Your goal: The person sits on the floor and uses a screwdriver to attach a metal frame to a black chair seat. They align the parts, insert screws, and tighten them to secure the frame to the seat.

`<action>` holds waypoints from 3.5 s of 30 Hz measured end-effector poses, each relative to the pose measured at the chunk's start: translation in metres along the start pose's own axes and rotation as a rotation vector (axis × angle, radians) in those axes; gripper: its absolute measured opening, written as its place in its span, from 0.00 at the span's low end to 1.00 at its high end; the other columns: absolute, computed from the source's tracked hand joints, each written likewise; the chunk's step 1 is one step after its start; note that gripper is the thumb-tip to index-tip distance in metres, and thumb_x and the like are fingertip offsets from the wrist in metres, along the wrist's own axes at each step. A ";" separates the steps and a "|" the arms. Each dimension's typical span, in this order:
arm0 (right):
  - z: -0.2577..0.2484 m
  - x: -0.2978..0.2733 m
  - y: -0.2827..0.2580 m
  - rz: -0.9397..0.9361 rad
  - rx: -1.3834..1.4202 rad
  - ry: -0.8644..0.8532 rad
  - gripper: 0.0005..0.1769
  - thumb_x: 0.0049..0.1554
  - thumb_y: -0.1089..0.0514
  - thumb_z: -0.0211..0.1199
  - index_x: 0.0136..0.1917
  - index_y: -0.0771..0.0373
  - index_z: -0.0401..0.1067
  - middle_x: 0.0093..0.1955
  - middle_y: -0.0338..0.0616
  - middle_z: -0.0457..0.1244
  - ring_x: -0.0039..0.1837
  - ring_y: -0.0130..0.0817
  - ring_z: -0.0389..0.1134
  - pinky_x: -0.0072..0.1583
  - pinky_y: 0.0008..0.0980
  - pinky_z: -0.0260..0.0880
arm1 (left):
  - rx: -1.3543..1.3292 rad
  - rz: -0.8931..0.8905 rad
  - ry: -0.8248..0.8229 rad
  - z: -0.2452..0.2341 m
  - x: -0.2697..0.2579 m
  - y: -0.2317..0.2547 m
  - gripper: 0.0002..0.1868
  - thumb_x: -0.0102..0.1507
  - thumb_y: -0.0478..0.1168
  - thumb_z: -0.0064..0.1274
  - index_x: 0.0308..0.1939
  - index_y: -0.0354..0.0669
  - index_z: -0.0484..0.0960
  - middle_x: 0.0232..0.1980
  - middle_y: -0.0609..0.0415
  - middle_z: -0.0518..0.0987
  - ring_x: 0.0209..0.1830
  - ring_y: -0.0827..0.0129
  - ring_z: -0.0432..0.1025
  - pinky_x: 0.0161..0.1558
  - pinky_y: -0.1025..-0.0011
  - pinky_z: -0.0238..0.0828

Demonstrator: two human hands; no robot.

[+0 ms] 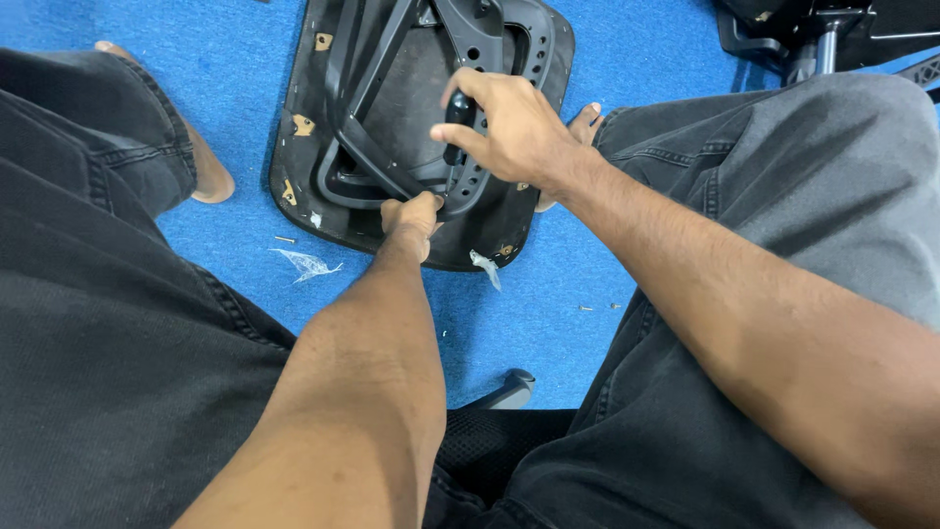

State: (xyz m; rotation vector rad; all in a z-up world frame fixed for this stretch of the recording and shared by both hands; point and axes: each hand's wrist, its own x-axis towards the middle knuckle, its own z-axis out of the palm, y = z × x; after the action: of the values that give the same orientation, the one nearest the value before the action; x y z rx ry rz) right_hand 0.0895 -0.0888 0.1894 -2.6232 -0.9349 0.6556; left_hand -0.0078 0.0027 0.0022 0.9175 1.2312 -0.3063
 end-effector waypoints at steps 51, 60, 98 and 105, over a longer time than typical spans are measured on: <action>0.008 0.012 0.036 -0.105 0.072 0.132 0.17 0.67 0.58 0.58 0.63 0.62 0.54 0.43 0.57 0.67 0.50 0.51 0.72 0.54 0.51 0.71 | 0.003 0.003 -0.025 -0.002 0.008 -0.001 0.32 0.53 0.30 0.60 0.60 0.25 0.68 0.60 0.37 0.76 0.50 0.55 0.81 0.46 0.66 0.84; 0.005 0.016 0.013 -0.121 0.283 -0.065 0.24 0.63 0.69 0.58 0.67 0.56 0.52 0.55 0.46 0.67 0.50 0.34 0.74 0.50 0.37 0.76 | -0.258 0.046 -0.114 -0.001 0.031 -0.029 0.21 0.58 0.35 0.62 0.53 0.27 0.80 0.51 0.42 0.82 0.41 0.61 0.80 0.38 0.67 0.81; -0.035 0.046 -0.007 -0.048 -0.307 -0.387 0.22 0.59 0.48 0.65 0.60 0.63 0.72 0.49 0.59 0.70 0.54 0.53 0.74 0.54 0.46 0.76 | -0.039 -0.061 0.055 -0.001 0.006 -0.005 0.27 0.56 0.35 0.64 0.56 0.29 0.72 0.57 0.42 0.79 0.47 0.58 0.81 0.42 0.65 0.84; -0.024 0.038 -0.010 0.282 -0.569 -0.283 0.29 0.66 0.38 0.50 0.51 0.65 0.80 0.50 0.61 0.70 0.55 0.57 0.72 0.58 0.54 0.72 | 0.009 -0.052 0.093 0.001 0.000 0.000 0.31 0.54 0.36 0.66 0.58 0.30 0.73 0.59 0.42 0.78 0.49 0.57 0.80 0.41 0.63 0.84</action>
State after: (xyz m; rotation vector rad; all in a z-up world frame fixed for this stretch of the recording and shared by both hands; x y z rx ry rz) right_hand 0.1224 -0.0596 0.2017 -3.2716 -0.9434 0.9688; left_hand -0.0071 0.0024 0.0021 0.9166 1.3417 -0.3139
